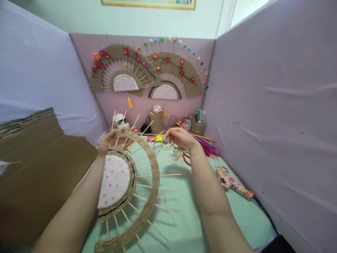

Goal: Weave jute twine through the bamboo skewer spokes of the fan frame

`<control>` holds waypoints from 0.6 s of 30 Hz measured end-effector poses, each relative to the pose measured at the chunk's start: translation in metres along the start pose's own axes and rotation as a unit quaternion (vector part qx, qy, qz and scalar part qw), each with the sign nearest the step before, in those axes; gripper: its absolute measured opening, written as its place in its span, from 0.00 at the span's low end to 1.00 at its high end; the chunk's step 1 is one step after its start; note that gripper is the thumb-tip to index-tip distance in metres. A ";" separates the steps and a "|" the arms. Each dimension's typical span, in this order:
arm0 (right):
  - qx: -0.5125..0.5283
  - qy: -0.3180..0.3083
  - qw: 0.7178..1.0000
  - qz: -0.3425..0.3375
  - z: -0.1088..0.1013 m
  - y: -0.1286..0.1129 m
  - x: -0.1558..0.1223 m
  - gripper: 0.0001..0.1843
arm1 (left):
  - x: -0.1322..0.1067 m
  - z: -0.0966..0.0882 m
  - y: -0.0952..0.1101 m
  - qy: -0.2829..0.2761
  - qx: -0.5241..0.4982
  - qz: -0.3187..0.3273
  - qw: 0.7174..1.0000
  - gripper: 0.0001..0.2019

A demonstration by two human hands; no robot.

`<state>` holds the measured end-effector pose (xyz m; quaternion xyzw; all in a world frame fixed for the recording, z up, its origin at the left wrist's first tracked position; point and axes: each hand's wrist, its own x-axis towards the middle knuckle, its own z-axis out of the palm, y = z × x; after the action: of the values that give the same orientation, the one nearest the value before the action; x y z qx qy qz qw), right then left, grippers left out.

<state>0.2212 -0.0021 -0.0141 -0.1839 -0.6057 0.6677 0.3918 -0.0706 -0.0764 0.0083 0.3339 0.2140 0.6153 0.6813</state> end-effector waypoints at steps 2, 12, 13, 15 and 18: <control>0.026 -0.017 0.999 0.024 0.003 0.012 0.007 0.19 | 0.000 0.001 0.001 0.011 -0.012 0.005 1.000 0.13; 0.049 -0.123 0.981 0.139 0.036 0.037 0.019 0.18 | 0.003 0.002 0.006 0.065 -0.049 0.034 0.996 0.12; 0.053 -0.111 0.984 0.126 0.037 0.037 0.020 0.17 | 0.003 0.002 0.007 0.066 -0.053 0.040 0.996 0.12; 0.062 -0.087 0.990 0.095 0.038 0.035 0.022 0.15 | 0.003 0.001 0.010 0.064 -0.056 0.057 0.995 0.12; 0.075 -0.058 0.992 0.079 0.039 0.030 0.023 0.15 | 0.002 -0.002 0.015 0.067 -0.057 0.088 0.992 0.11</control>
<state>0.1697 -0.0099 -0.0296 -0.1616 -0.5592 0.7498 0.3147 -0.0819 -0.0736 0.0181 0.2698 0.1934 0.7051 0.6267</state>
